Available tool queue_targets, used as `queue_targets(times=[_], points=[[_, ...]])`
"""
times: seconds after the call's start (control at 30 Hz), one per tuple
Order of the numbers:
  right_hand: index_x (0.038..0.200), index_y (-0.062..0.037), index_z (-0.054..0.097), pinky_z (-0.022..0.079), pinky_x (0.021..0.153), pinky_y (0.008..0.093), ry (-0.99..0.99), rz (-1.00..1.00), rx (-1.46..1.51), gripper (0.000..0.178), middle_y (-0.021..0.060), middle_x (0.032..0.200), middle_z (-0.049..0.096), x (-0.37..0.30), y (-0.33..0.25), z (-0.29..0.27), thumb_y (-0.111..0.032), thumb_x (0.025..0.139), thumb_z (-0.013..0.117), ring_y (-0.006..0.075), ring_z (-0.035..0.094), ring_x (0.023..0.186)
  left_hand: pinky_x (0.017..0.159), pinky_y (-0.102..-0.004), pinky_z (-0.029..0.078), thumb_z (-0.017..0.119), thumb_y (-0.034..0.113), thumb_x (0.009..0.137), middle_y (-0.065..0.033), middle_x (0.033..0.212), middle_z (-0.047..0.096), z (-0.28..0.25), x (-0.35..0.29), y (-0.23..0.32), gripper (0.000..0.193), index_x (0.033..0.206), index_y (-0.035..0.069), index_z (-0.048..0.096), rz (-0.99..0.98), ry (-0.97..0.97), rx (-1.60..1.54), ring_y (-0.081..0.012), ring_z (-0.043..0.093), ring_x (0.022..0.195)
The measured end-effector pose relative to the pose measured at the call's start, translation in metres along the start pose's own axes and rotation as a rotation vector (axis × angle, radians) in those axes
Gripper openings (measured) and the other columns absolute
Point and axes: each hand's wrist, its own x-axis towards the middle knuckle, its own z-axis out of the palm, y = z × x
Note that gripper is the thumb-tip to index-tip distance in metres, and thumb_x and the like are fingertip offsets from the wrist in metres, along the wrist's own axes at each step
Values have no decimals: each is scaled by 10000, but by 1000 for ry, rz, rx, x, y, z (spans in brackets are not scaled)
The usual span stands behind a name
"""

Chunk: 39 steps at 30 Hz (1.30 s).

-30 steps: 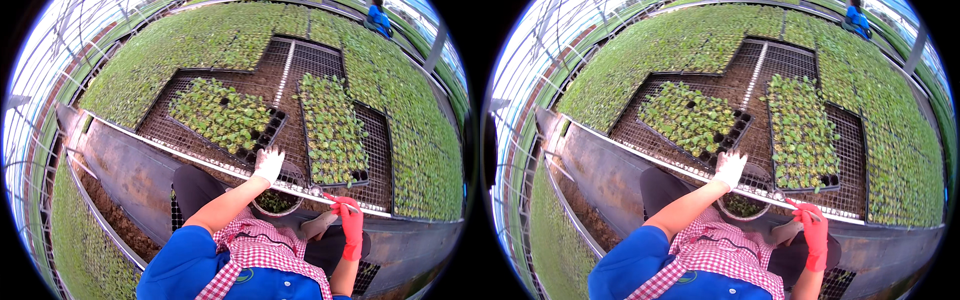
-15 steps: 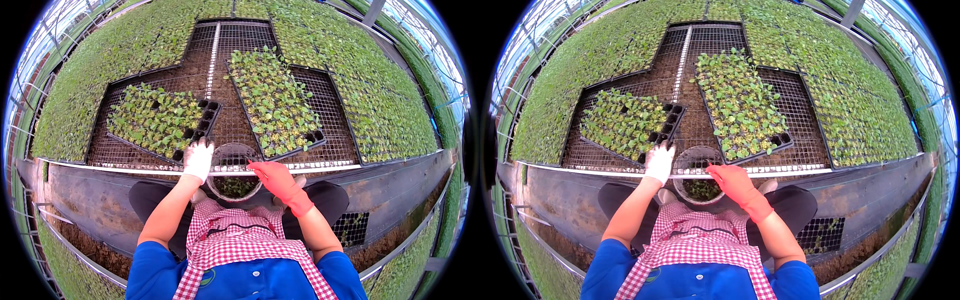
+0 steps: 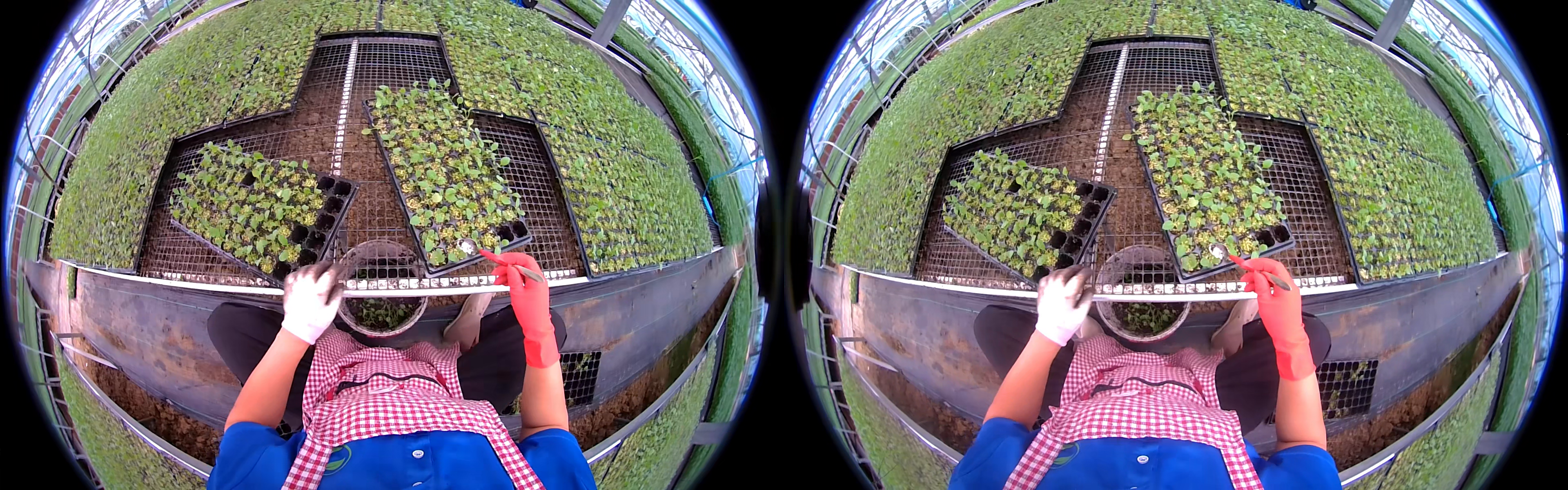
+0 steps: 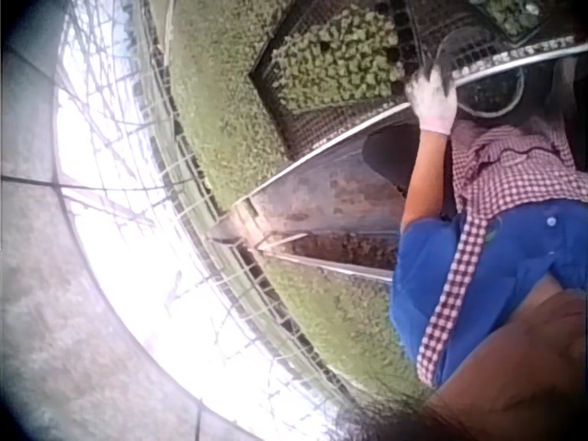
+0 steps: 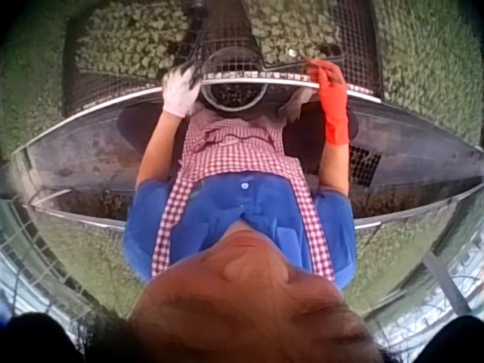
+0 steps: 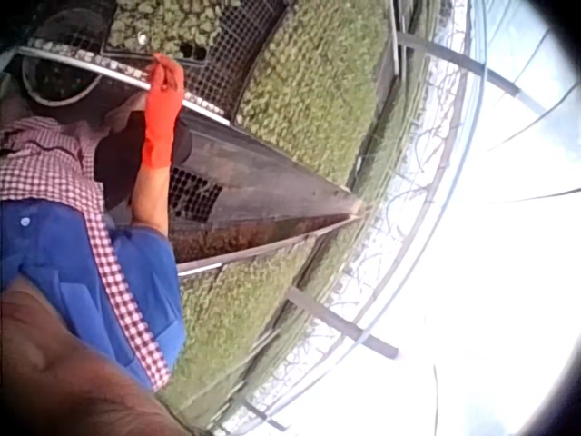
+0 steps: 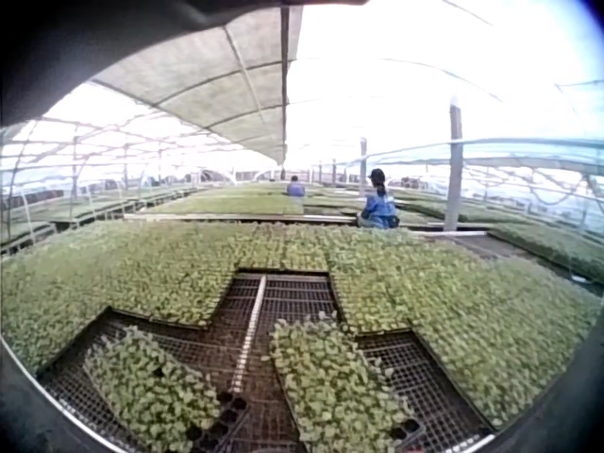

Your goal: The person uses a small tool to extract seedlings from a tray and places them into a bucket.

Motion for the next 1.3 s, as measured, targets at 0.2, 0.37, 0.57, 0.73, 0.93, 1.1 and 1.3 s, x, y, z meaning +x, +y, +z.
queue_targets(times=[0.2,0.37,0.57,0.73,0.93,1.1,1.3], points=[[1029,6,588,516,747,245,-103,-57,76,138,91,995,642,-2,-3,25,25,920,505,131,627,861,824,-275,471,527,64,903,-64,1042,626,-18,-34,-60,236,1129,46,596,-664,523,-775,-147,576,935],[999,11,612,502,859,298,-262,-138,154,116,78,892,662,6,-8,71,13,901,549,182,650,944,919,-376,425,536,163,924,-77,1296,492,-18,-53,-104,450,1345,76,404,-1032,964,-1172,-184,476,1168],[985,-45,645,527,760,281,-306,-189,-315,121,92,988,698,32,-8,105,-30,887,577,189,676,873,952,-448,414,569,144,875,-102,1287,463,5,-65,-139,501,1336,89,381,-1112,987,-1505,-237,478,1138],[990,-52,636,519,721,283,-248,-96,-230,118,75,968,698,54,-9,113,-84,924,544,158,660,827,986,-475,412,522,125,900,-153,1302,438,12,-64,-150,493,1355,89,336,-1019,896,-1698,-292,476,1148],[1011,-36,613,499,700,266,-27,-193,-301,203,47,898,675,137,-19,90,-137,973,440,124,606,758,1019,-493,393,551,125,911,-234,1389,338,5,-72,-149,605,1419,94,224,-989,843,-1691,-343,438,1221],[1014,-59,630,490,703,280,85,-214,-449,233,52,889,684,251,18,63,-197,969,448,146,626,765,1021,-478,395,557,120,905,-215,1399,338,17,-70,-148,608,1418,79,233,-941,837,-1658,-338,438,1238],[1010,-127,656,480,768,346,-93,-122,-764,242,80,909,680,288,31,73,-266,946,468,239,643,837,1047,-452,377,556,118,906,-217,1408,339,19,-73,-146,605,1412,33,236,-941,856,-1583,-338,406,1283]])
